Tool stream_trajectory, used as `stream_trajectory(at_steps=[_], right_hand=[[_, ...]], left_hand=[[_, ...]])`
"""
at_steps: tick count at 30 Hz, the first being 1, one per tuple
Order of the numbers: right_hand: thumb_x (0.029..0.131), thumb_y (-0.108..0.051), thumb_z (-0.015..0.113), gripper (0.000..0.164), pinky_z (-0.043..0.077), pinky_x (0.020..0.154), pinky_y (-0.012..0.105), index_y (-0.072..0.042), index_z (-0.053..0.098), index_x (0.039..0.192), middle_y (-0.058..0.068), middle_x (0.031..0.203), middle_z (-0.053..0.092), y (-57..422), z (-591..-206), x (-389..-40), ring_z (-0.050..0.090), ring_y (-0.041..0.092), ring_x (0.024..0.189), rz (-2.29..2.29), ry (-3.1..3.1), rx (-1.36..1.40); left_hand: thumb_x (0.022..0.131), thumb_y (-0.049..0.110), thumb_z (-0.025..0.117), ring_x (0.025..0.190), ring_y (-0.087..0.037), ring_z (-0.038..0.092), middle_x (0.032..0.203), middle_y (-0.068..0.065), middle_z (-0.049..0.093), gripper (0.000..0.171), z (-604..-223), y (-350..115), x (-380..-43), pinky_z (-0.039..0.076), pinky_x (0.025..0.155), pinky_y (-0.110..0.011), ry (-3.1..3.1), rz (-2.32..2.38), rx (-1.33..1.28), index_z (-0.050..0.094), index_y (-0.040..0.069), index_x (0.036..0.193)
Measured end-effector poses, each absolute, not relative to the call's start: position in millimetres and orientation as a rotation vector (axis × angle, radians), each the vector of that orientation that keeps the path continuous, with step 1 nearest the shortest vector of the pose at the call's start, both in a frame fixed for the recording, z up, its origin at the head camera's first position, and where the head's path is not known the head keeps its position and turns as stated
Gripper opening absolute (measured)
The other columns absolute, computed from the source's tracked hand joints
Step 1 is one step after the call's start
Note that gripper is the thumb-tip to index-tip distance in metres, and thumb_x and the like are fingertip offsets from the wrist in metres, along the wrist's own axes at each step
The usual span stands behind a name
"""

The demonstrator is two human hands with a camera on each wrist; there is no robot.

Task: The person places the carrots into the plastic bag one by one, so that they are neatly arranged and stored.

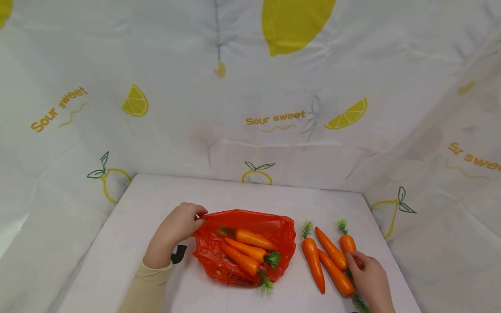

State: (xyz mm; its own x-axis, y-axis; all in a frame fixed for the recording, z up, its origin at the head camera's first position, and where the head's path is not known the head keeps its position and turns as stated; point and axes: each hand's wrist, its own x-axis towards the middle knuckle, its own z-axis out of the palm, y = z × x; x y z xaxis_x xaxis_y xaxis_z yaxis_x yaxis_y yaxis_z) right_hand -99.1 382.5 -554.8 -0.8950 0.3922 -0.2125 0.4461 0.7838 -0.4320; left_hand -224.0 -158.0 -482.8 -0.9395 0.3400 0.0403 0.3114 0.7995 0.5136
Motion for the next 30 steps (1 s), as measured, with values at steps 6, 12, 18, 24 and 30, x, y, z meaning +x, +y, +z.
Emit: stream_trajectory(at_steps=[6, 12, 18, 24, 30], right_hand=[[0.114, -0.038, 0.062, 0.046, 0.062, 0.081, 0.048, 0.004, 0.073, 0.13, 0.027, 0.116, 0.075, 384.8, -554.8, -98.7, 0.067, 0.032, 0.094, -0.762, 2.898, 0.648], [0.104, -0.016, 0.072, 0.022, 0.056, 0.067, 0.034, -0.002, 0.077, 0.121, 0.031, 0.122, 0.074, 388.0, -557.0, -95.4, 0.071, 0.032, 0.092, -0.782, 2.923, 0.604], [0.102, -0.016, 0.074, 0.022, 0.054, 0.066, 0.033, -0.002, 0.077, 0.119, 0.028, 0.115, 0.076, 387.2, -558.3, -93.5, 0.068, 0.03, 0.088, -0.789, 2.924, 0.63], [0.102, -0.017, 0.076, 0.02, 0.061, 0.07, 0.04, -0.004, 0.078, 0.117, 0.03, 0.119, 0.075, 385.0, -555.4, -90.9, 0.07, 0.033, 0.092, -0.797, 2.916, 0.676], [0.103, -0.021, 0.077, 0.023, 0.064, 0.073, 0.045, -0.004, 0.078, 0.118, 0.031, 0.125, 0.073, 384.8, -545.4, -89.0, 0.07, 0.043, 0.104, -0.804, 2.947, 0.709]], left_hand=[[0.101, 0.008, 0.076, 0.091, -0.019, 0.071, 0.111, -0.007, 0.083, 0.018, -482.4, -157.5, -223.9, 0.065, 0.085, -0.042, 2.927, 0.832, 0.522, 0.084, 0.007, 0.116], [0.101, 0.008, 0.076, 0.092, -0.019, 0.072, 0.112, -0.007, 0.083, 0.019, -483.4, -157.3, -224.1, 0.065, 0.086, -0.042, 2.926, 0.829, 0.526, 0.084, 0.007, 0.118], [0.101, 0.008, 0.076, 0.091, -0.019, 0.071, 0.11, -0.007, 0.083, 0.018, -484.1, -156.9, -224.7, 0.065, 0.086, -0.042, 2.925, 0.827, 0.527, 0.084, 0.007, 0.117], [0.101, 0.008, 0.076, 0.09, -0.018, 0.071, 0.11, -0.007, 0.083, 0.018, -483.9, -156.5, -224.2, 0.065, 0.085, -0.041, 2.922, 0.832, 0.521, 0.084, 0.008, 0.117], [0.101, 0.007, 0.076, 0.09, -0.018, 0.071, 0.11, -0.006, 0.083, 0.018, -483.6, -156.9, -223.0, 0.064, 0.084, -0.041, 2.924, 0.836, 0.522, 0.085, 0.008, 0.116]])
